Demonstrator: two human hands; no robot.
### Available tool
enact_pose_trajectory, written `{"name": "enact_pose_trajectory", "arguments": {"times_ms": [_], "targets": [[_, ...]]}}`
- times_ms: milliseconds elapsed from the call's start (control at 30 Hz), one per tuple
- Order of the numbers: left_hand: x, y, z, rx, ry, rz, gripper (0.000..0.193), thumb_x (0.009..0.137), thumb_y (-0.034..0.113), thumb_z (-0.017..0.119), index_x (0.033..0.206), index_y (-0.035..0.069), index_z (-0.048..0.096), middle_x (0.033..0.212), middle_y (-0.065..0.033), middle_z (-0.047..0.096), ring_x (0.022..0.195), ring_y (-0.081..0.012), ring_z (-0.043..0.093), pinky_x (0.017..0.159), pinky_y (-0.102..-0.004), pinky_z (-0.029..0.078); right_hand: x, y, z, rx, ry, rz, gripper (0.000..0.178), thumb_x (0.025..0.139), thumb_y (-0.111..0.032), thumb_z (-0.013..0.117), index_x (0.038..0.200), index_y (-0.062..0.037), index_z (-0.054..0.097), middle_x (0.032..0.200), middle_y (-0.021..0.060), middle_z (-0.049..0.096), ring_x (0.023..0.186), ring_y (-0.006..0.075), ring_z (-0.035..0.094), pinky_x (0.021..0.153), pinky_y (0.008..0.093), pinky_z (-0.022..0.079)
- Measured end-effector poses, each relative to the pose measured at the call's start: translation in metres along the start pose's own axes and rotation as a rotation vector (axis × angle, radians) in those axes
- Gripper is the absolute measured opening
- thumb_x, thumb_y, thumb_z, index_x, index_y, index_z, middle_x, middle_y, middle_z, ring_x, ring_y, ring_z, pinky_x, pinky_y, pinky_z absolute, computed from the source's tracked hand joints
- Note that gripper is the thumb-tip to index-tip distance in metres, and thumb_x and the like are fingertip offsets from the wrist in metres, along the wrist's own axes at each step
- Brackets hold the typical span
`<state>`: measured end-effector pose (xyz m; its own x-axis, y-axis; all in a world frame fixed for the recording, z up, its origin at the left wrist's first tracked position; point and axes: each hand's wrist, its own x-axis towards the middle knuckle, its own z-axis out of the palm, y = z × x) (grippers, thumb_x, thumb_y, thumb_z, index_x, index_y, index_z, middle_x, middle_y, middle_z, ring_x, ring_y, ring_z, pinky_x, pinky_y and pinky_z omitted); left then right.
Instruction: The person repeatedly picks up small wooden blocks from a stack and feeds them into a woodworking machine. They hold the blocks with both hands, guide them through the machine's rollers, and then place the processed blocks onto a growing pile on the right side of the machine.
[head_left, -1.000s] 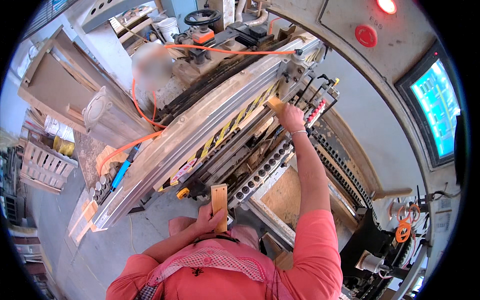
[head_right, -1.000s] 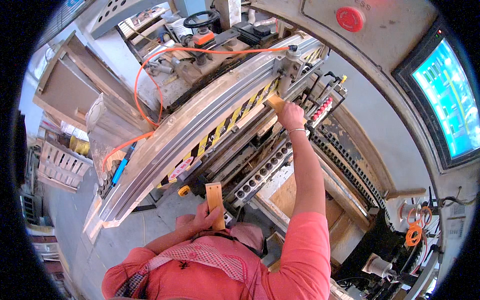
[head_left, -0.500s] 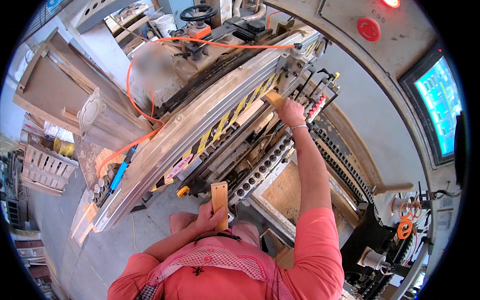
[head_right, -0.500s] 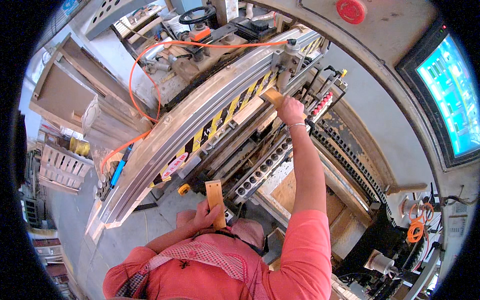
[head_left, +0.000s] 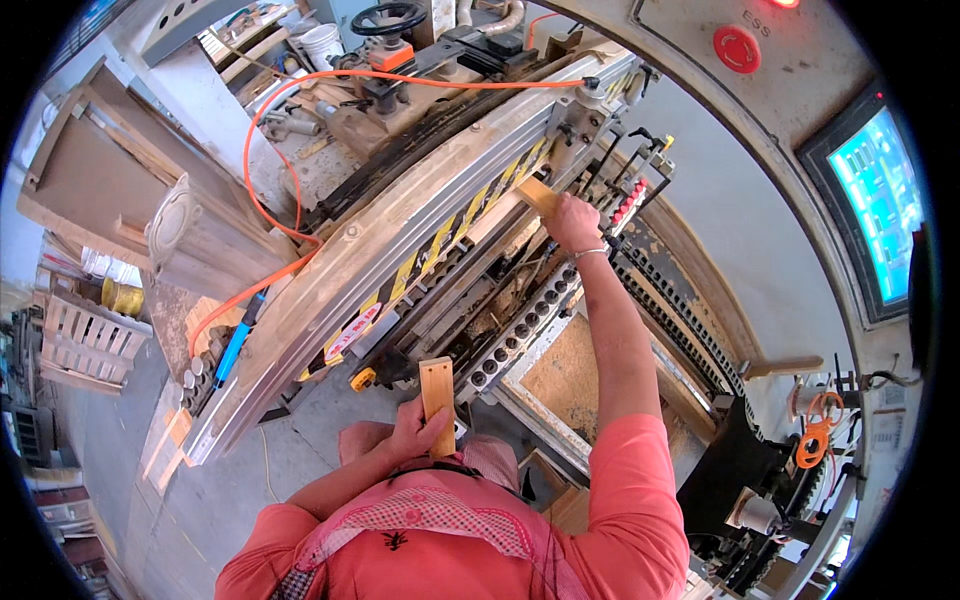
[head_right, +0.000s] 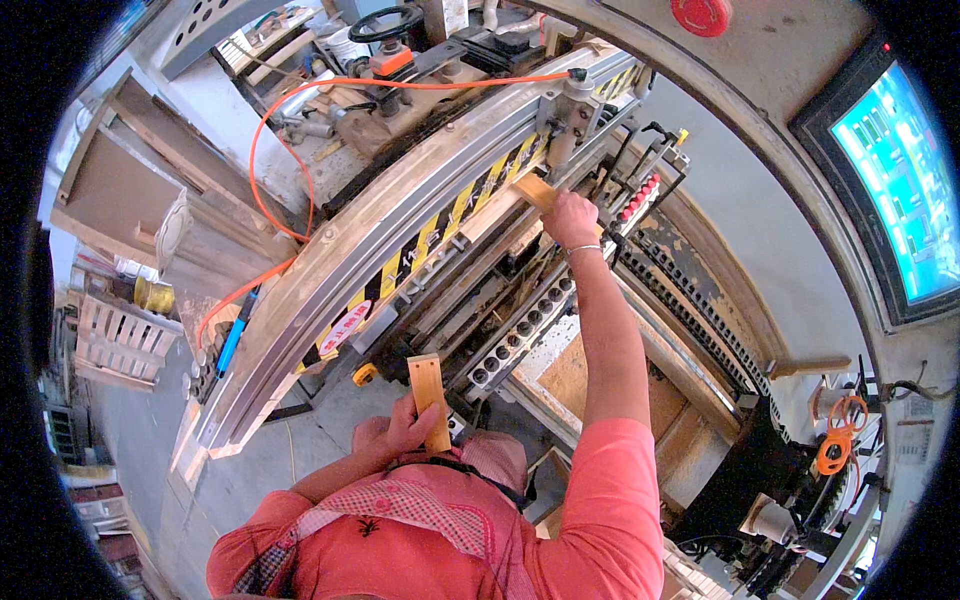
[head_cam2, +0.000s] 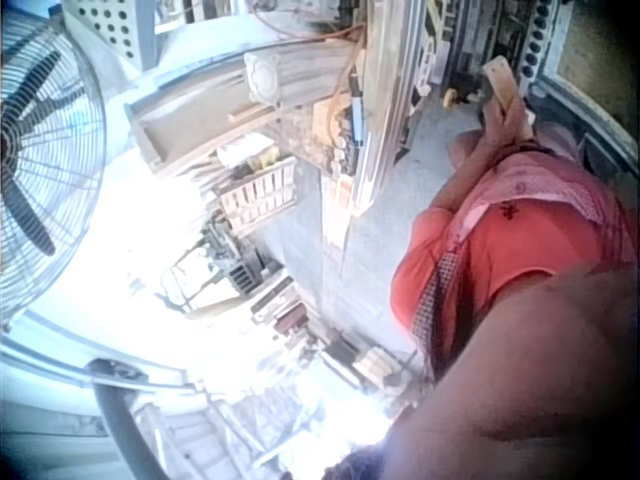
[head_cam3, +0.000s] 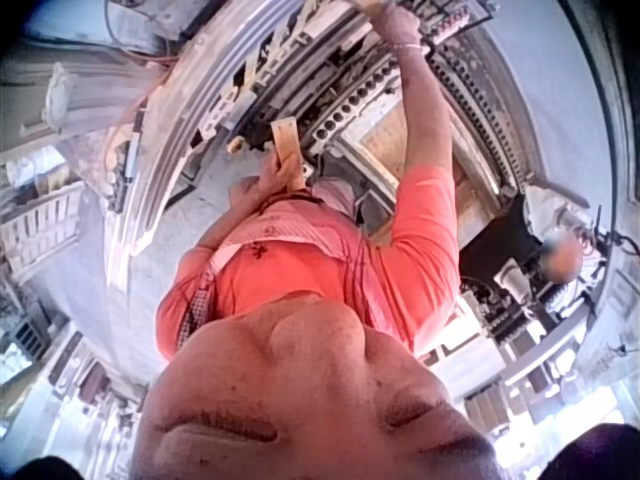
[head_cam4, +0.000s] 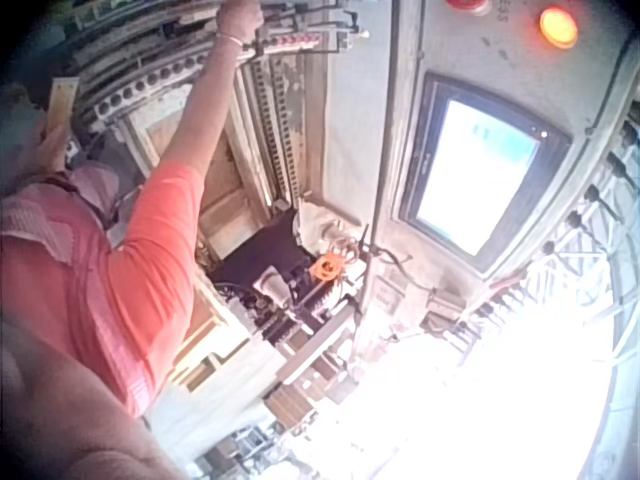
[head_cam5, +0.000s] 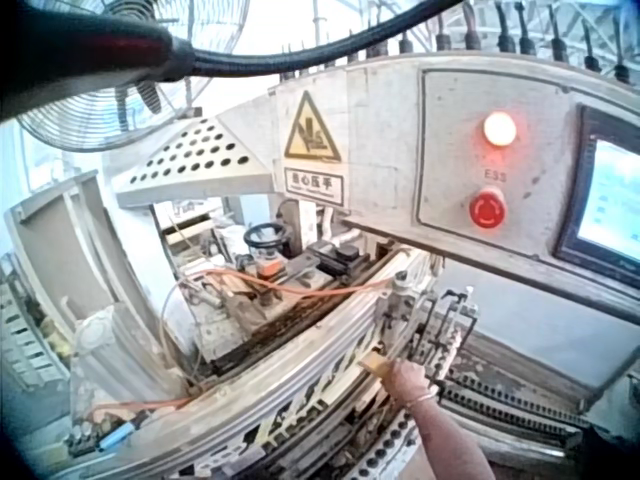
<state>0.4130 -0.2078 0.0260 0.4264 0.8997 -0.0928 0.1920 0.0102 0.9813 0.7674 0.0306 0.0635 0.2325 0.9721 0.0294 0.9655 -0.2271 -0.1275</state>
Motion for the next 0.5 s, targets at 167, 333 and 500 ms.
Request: {"name": "enact_pose_trajectory", "arguments": {"times_ms": [167, 333, 500], "targets": [[0.001, 0.004, -0.001, -0.003, -0.010, -0.010, 0.020, 0.084, 0.015, 0.056, 0.097, 0.000, 0.055, 0.075, -0.0073, 0.063, 0.068, -0.0123, 0.061, 0.059, -0.0279, 0.048, 0.003, 0.002, 0.001, 0.004, 0.028, 0.010, 0.038, 0.068, -0.037, 0.068, 0.085, -0.0035, 0.060, 0.084, 0.0152, 0.065, 0.082, 0.0308, 0.063, 0.072, 0.0387, 0.051], [0.002, 0.011, -0.001, -0.020, -0.013, 0.001, 0.018, 0.084, 0.013, 0.056, 0.095, -0.001, 0.055, 0.075, -0.0068, 0.062, 0.067, -0.0108, 0.059, 0.059, -0.0270, 0.048, 0.006, -0.002, 0.002, 0.006, -0.003, 0.055, 0.037, 0.065, -0.033, 0.069, 0.086, -0.0037, 0.063, 0.086, 0.0148, 0.065, 0.084, 0.0304, 0.063, 0.073, 0.0382, 0.051], [0.004, 0.012, -0.001, -0.038, -0.024, -0.009, 0.017, 0.084, 0.012, 0.056, 0.094, -0.002, 0.055, 0.075, -0.0067, 0.061, 0.068, -0.0105, 0.058, 0.059, -0.0268, 0.047, 0.007, -0.004, 0.000, 0.004, -0.041, 0.068, 0.034, 0.065, -0.030, 0.067, 0.087, -0.0040, 0.065, 0.088, 0.0143, 0.066, 0.085, 0.0302, 0.063, 0.074, 0.0379, 0.051]]}}
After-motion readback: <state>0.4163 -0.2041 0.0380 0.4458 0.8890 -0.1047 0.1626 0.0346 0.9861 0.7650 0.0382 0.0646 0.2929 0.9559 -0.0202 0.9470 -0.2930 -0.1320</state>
